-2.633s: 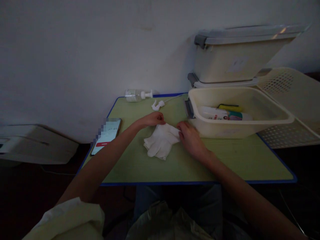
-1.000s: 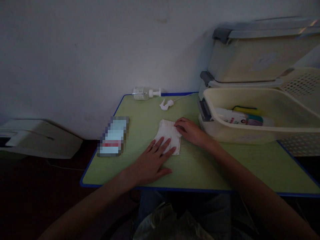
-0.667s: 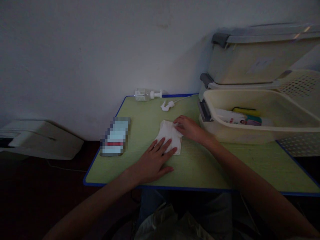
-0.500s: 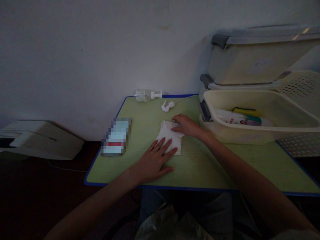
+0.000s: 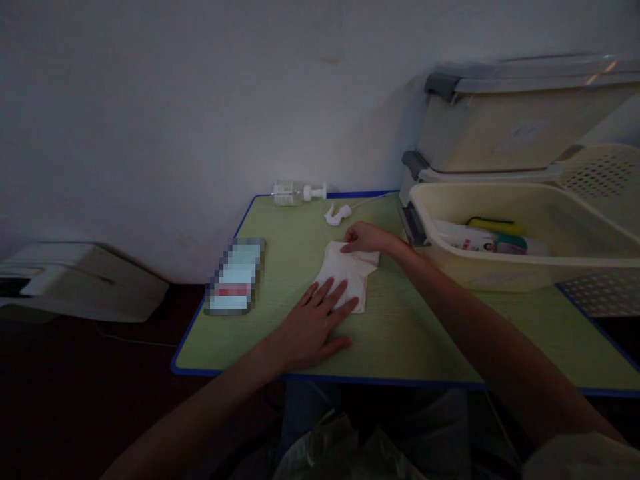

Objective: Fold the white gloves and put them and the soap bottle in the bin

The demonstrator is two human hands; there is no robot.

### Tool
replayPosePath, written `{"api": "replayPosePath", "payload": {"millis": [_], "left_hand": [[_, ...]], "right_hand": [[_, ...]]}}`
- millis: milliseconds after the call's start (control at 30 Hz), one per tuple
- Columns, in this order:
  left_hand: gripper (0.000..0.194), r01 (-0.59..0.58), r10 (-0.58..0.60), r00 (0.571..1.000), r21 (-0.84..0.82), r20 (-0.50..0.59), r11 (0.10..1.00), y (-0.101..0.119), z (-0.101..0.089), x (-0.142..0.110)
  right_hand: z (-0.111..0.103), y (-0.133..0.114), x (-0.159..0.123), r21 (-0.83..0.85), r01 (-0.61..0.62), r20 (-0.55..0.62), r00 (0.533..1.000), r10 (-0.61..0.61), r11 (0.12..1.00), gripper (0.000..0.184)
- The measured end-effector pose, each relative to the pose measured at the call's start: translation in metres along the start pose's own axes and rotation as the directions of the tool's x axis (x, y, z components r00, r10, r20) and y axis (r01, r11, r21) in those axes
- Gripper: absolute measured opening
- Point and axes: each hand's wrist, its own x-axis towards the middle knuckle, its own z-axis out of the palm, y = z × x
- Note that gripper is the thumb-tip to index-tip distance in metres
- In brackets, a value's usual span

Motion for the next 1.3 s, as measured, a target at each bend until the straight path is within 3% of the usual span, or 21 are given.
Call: {"api": "replayPosePath", "payload": {"millis": [433,700,900,1033,1200,1300], "left_hand": [[0.062,0.001,-0.001,1.0,-0.014,-0.007,1.0,0.001,0.0,0.0],[0.06,0.015,-0.015,1.0,-0.009,-0.019,1.0,0.001,0.002,0.0],[0.062,-0.004,0.004,1.0,-0.016,-0.008,1.0,-0.001,0.002,0.0],[0.062,-0.005,0.005,1.0,-0.021,-0.019,1.0,-0.001,0.002,0.0],[0.061,-0.01,0.01,1.0,-0.023,-0.019,1.0,0.0,0.001,-0.001],[0.062,-0.003,0.002,1.0,-0.009,-0.009,1.0,0.0,0.001,-0.001]], "right_hand": [[-0.004,-0.038,-0.046,-0.025,0.212,-0.15,0.965,-0.214,0.977,0.01],[0.009,-0.036,-0.071,0.037,0.303,-0.137,0.945,-0.296,0.952,0.008],[0.012,-0.01,-0.076,0.054,0.264,-0.169,0.953,-0.251,0.963,0.007],[0.012,-0.006,-0.079,0.054,0.269,-0.179,0.95,-0.255,0.962,0.009],[0.011,-0.005,-0.057,0.116,0.101,-0.286,0.956,-0.064,0.988,0.009],[0.014,-0.001,-0.038,0.078,0.044,-0.323,0.946,-0.017,0.996,0.017]]}}
